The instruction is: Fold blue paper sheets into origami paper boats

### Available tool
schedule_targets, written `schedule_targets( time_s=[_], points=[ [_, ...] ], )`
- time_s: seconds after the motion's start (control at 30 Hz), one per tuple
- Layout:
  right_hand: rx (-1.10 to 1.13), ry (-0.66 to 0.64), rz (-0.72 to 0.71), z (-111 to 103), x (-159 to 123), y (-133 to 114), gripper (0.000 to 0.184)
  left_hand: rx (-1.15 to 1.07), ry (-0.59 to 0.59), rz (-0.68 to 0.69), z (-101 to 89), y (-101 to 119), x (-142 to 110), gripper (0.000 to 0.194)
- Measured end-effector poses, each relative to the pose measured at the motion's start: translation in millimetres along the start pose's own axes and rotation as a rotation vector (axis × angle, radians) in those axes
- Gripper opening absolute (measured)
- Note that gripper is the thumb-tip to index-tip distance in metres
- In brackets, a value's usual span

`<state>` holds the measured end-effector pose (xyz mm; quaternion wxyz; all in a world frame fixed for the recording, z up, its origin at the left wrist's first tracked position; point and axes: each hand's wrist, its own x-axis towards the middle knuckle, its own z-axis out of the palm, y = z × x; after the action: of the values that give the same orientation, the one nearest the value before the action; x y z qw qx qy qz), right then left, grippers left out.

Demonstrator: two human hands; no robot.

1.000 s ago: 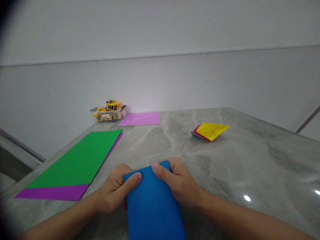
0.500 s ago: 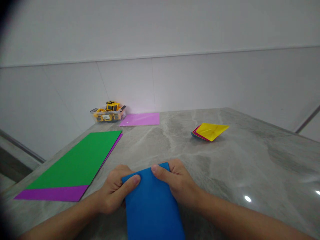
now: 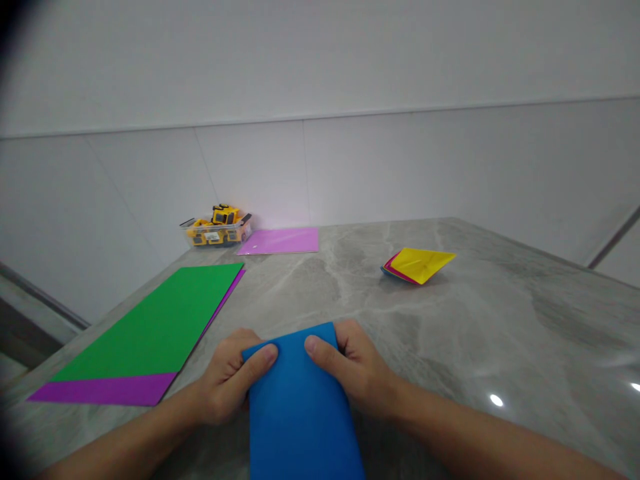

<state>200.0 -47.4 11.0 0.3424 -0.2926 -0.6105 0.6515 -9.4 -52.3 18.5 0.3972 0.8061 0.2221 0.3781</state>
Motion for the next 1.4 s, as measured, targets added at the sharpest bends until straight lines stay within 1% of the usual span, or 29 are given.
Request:
schedule_targets(
  time_s=[0.1, 0.23, 0.33, 0.53, 0.7, 0.73, 0.8, 0.87, 0.93, 0.97, 1.13, 1.2, 1.3, 1.4],
  points=[
    [0.021, 0.008, 0.015, 2.8, -1.1, -1.6, 0.051, 0.062, -0.022, 0.023, 0.8, -1.5, -1.2, 0.044],
    [0.041, 0.000, -0.022, 6.5, -3.3, -5.7, 0.052, 0.142, -0.053, 0.033, 1.6, -2.9, -2.4, 0.043],
    [0.054, 0.009, -0.022, 7.9, -5.3, -6.2, 0.052, 0.194, -0.070, 0.049, 2.2, -1.4, -1.7, 0.041],
    [0.018, 0.013, -0.059, 9.9, -6.4, -10.2, 0.054, 0.192, -0.070, 0.109, 3.4, 2.3, 0.7, 0.038],
    [-0.003, 0.017, -0.043, 8.0, -3.4, -12.4, 0.054, 0.166, -0.081, 0.043, 2.9, 1.2, -0.6, 0.040],
    [0.000, 0.022, -0.037, 7.2, -2.7, -11.6, 0.054, 0.160, -0.066, 0.024, 2.9, 1.5, -0.7, 0.041],
    [0.004, 0.033, -0.028, 5.4, -1.3, -9.4, 0.053, 0.138, 0.008, -0.030, 2.9, 3.2, -0.3, 0.040],
    [-0.004, 0.045, -0.025, 3.8, 0.0, -7.2, 0.053, 0.117, 0.119, -0.099, 3.0, 5.3, 0.7, 0.032],
    [-0.024, 0.048, -0.029, 2.8, 1.2, -5.7, 0.053, 0.119, 0.199, -0.138, 3.4, 6.9, 1.7, 0.025],
    [-0.035, 0.051, -0.032, 2.5, 1.7, -5.3, 0.053, 0.129, 0.216, -0.144, 3.7, 7.3, 2.1, 0.025],
    [-0.038, 0.018, -0.028, 2.8, 3.7, -4.2, 0.052, 0.182, 0.203, -0.137, 6.4, 6.3, 3.0, 0.028],
    [-0.041, 0.015, -0.011, 2.4, 3.3, -3.3, 0.052, 0.185, 0.216, -0.143, 6.5, 5.7, 3.3, 0.029],
    [-0.055, 0.084, -0.023, 0.3, 0.8, -0.4, 0.054, 0.183, 0.260, -0.164, 4.7, 5.5, 3.4, 0.029],
    [-0.028, 0.127, -0.048, -1.6, -2.8, 3.2, 0.053, 0.178, 0.288, -0.169, 2.5, 6.7, 2.6, 0.029]
  ],
)
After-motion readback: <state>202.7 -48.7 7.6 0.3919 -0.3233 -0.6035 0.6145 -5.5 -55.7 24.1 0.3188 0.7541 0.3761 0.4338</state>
